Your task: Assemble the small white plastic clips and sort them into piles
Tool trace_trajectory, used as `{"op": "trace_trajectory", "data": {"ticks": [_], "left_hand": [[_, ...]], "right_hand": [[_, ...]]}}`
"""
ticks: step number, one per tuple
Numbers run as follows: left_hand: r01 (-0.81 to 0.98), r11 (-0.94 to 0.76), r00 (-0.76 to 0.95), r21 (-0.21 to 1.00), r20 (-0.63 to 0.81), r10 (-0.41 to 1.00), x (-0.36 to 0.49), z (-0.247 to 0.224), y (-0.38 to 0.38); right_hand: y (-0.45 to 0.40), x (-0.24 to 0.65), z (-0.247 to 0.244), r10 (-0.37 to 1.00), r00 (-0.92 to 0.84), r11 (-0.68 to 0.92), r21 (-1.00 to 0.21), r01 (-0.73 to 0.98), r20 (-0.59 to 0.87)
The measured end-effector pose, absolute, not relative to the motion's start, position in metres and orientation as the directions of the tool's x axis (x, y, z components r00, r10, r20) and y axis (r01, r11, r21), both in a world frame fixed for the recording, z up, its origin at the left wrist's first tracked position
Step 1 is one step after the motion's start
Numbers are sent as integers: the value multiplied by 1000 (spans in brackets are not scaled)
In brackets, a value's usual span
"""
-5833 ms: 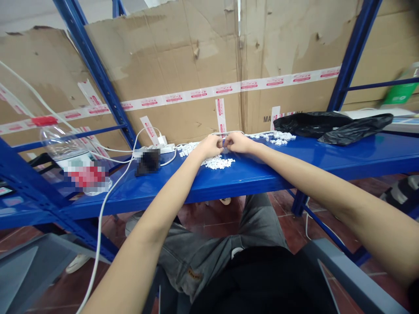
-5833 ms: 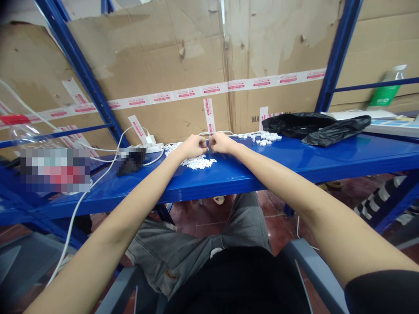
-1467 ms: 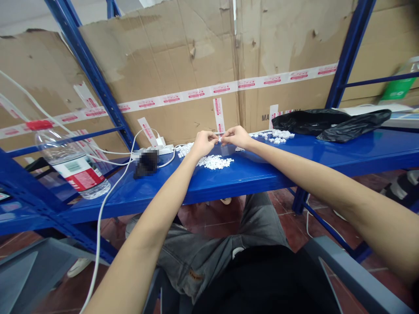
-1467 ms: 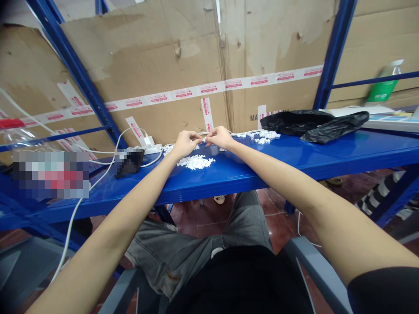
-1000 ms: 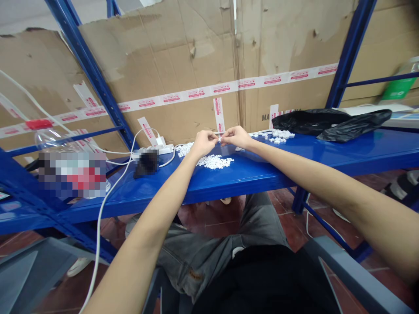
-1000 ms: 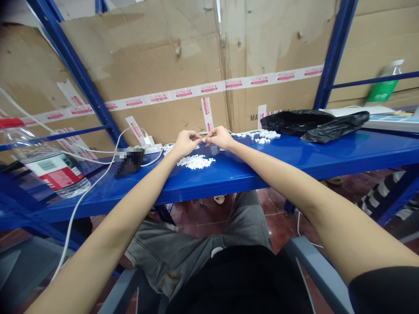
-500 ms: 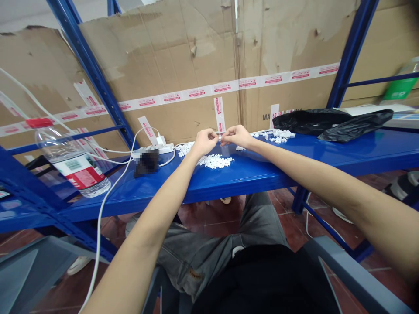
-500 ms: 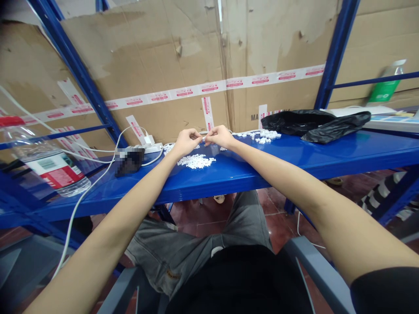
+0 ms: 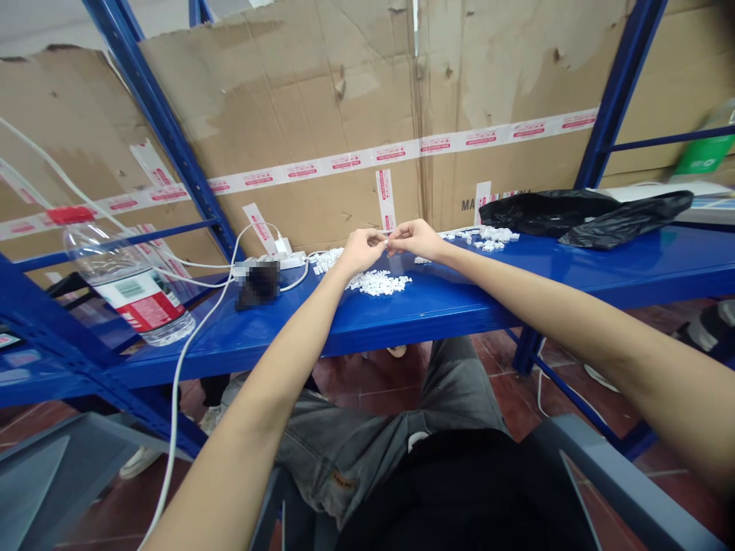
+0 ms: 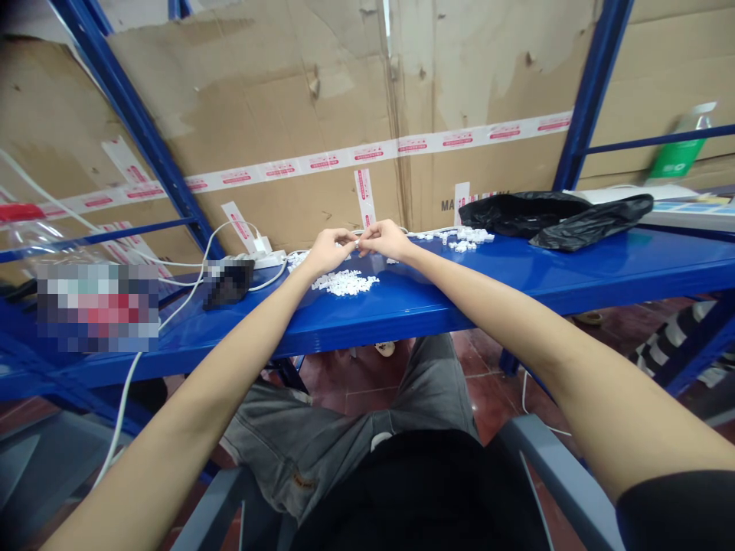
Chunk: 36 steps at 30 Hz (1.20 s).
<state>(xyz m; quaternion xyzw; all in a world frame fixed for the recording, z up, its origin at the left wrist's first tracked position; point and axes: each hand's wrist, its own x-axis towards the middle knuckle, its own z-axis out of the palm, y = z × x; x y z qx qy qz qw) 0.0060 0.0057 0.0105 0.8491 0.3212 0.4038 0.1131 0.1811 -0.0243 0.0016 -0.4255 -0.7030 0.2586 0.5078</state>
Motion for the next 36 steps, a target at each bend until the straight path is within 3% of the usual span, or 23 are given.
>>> {"op": "trace_trajectory", "data": {"ticks": [5,9,17,28,33,36], "left_hand": [[468,-750,432,467,620,655,4,8,12],[508,-721,360,472,644,675,0,4,22],[611,-670,340,422,624,703,-9,2,33],[659,-662,373,358,608,700,-8,2,32],[574,-687,380,445,599,705,-6,2,29],[487,-703,403,518,581,707,-4,2,27]], "right_hand": [[-22,182,-1,846,-104,489,-686,539,522],[-21,183,-3,816,-236,545,-565,620,528],[-25,183,-1,818,-443,573,-578,581,366],[-26,184,0,814,-460,581,-528,620,355],[-24,186,0,851,-359,525,-617,586,384],[-22,187,1,855,-299,514,-611,602,425]]}}
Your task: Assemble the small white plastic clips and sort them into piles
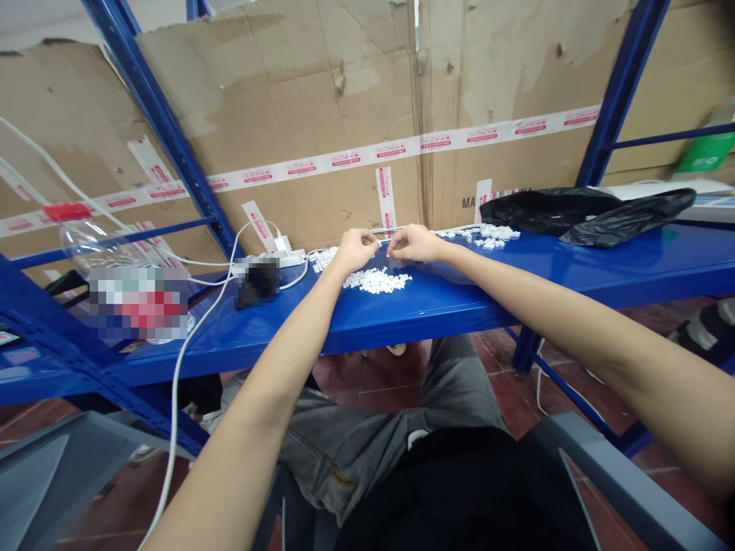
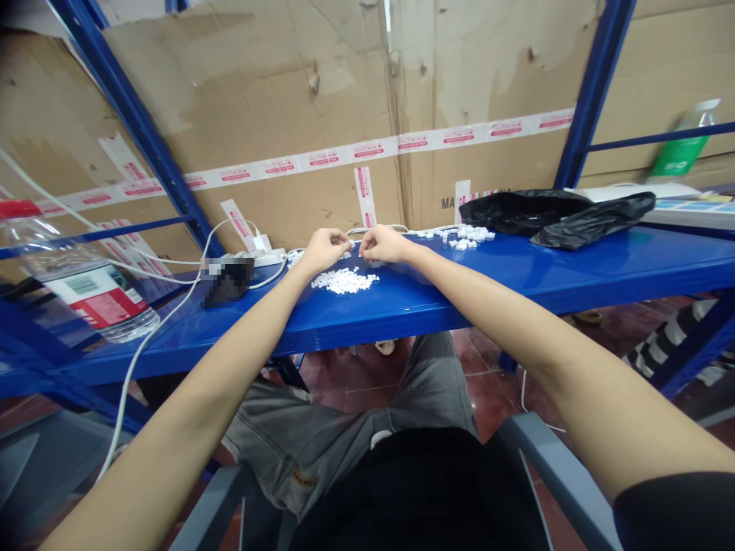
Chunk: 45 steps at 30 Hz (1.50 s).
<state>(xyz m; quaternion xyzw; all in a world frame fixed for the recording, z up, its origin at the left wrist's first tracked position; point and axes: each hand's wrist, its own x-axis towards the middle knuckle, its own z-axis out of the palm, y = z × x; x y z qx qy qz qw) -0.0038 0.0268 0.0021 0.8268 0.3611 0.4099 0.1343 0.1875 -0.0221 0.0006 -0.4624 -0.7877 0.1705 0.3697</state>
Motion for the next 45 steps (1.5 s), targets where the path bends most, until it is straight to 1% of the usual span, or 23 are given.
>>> {"op": "trace_trajectory", "data": {"ticks": [3,8,13,15,21,24,28,33,38,45], "left_hand": [[422,-707,425,568,565,707,-1,2,24],[290,-658,413,695,529,741,4,6,14],[269,-611,391,745,495,776,7,10,6],[259,-601,389,756,488,782,7,10,7],[213,-583,367,784,489,791,7,9,11],[205,-575,359,792,486,797,7,10,11],[183,-556,346,811,477,808,8,11,10],[170,-520,316,837,454,833,9,12,11],[182,-533,320,826,463,827,10,12,11],[203,-556,336,806,476,813,9,10,11]], "right_hand": [[-20,187,1,826,-273,549,-591,592,494],[-21,186,1,771,-240,619,-606,500,590],[-23,185,2,729,-233,661,-574,484,643],[-22,185,2,726,-220,661,-572,486,652],[-19,184,2,742,-197,652,-624,430,640],[-18,185,1,741,-190,655,-630,416,644],[-14,186,1,735,-143,651,-632,419,663],[-13,187,1,749,-88,633,-671,386,656],[-17,185,1,752,-83,634,-682,366,654],[-17,185,1,760,-99,619,-669,412,642]]}}
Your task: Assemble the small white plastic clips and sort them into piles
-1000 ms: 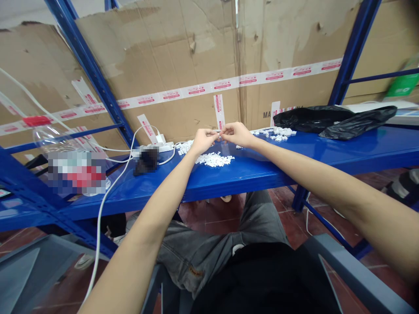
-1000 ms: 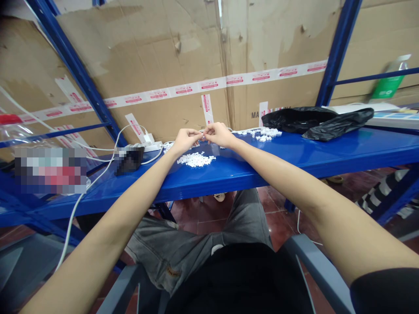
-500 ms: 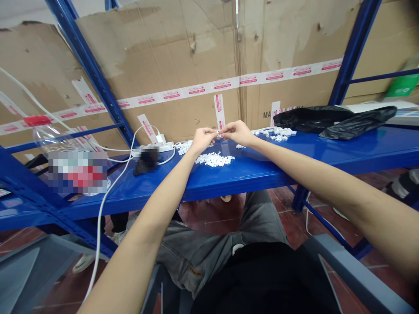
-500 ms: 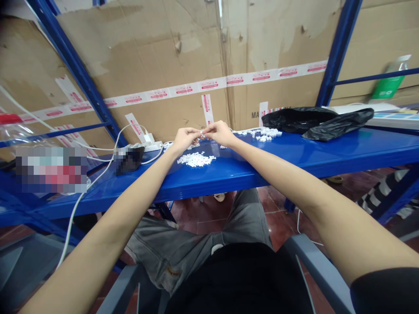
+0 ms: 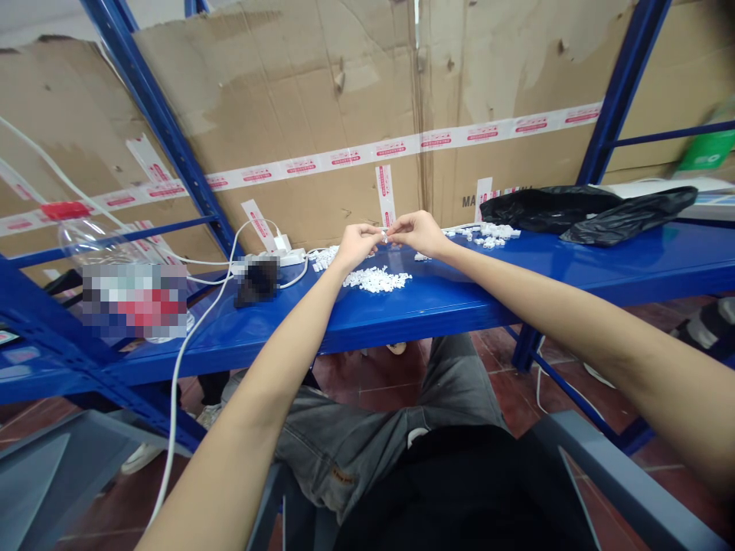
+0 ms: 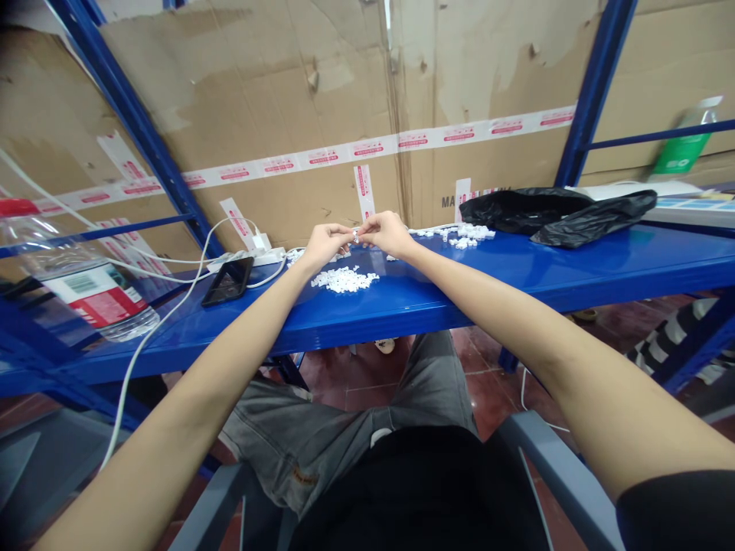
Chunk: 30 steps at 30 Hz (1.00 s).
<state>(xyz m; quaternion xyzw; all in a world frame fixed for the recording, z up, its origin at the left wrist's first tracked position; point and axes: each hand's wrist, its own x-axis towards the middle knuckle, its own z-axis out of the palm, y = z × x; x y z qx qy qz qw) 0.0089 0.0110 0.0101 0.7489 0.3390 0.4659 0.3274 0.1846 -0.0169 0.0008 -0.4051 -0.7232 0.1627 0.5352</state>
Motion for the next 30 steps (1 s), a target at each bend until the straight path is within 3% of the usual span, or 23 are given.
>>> {"op": "trace_trajectory", "data": {"ticks": [30], "left_hand": [[231,-583,383,779,478,791,8,7,12]], "right_hand": [[-20,184,1,736,-114,629,-611,480,667]]}}
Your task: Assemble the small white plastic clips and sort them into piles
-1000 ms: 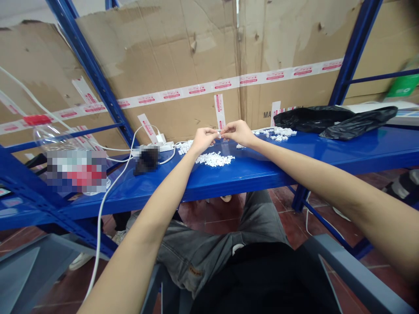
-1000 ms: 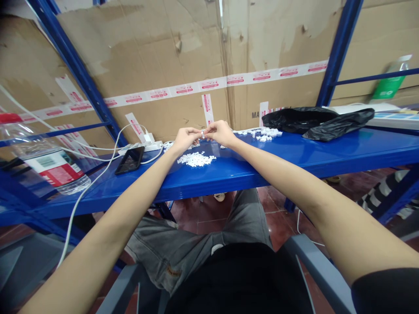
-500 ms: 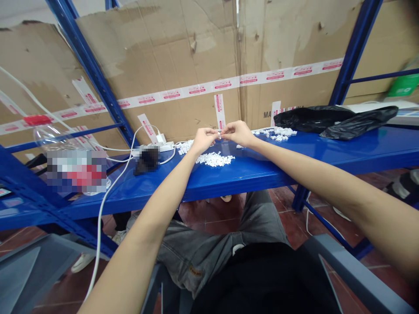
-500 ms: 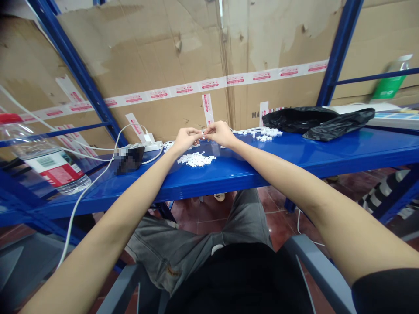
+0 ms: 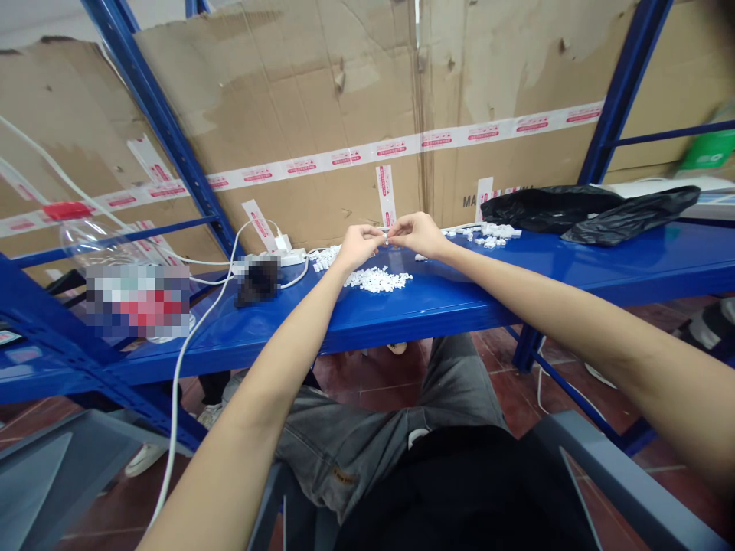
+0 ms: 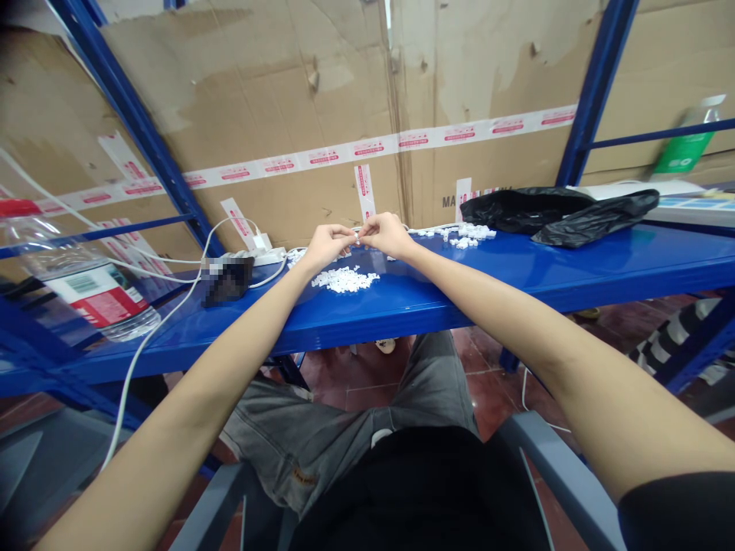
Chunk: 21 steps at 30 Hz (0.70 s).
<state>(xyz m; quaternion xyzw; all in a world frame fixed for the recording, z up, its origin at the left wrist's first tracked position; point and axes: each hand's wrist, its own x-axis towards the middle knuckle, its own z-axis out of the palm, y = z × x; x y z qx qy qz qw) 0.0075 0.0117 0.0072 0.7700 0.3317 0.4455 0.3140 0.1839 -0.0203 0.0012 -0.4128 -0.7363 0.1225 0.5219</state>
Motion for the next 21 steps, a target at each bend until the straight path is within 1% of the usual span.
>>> {"op": "trace_trajectory", "data": {"ticks": [16,21], "left_hand": [[231,-571,377,788,469,799,9,10,6],[227,-572,394,788,463,794,9,10,1]], "right_hand": [[-22,182,1,731,-89,619,-604,502,676],[-19,184,-1,752,-82,591,-615,522,654]]}}
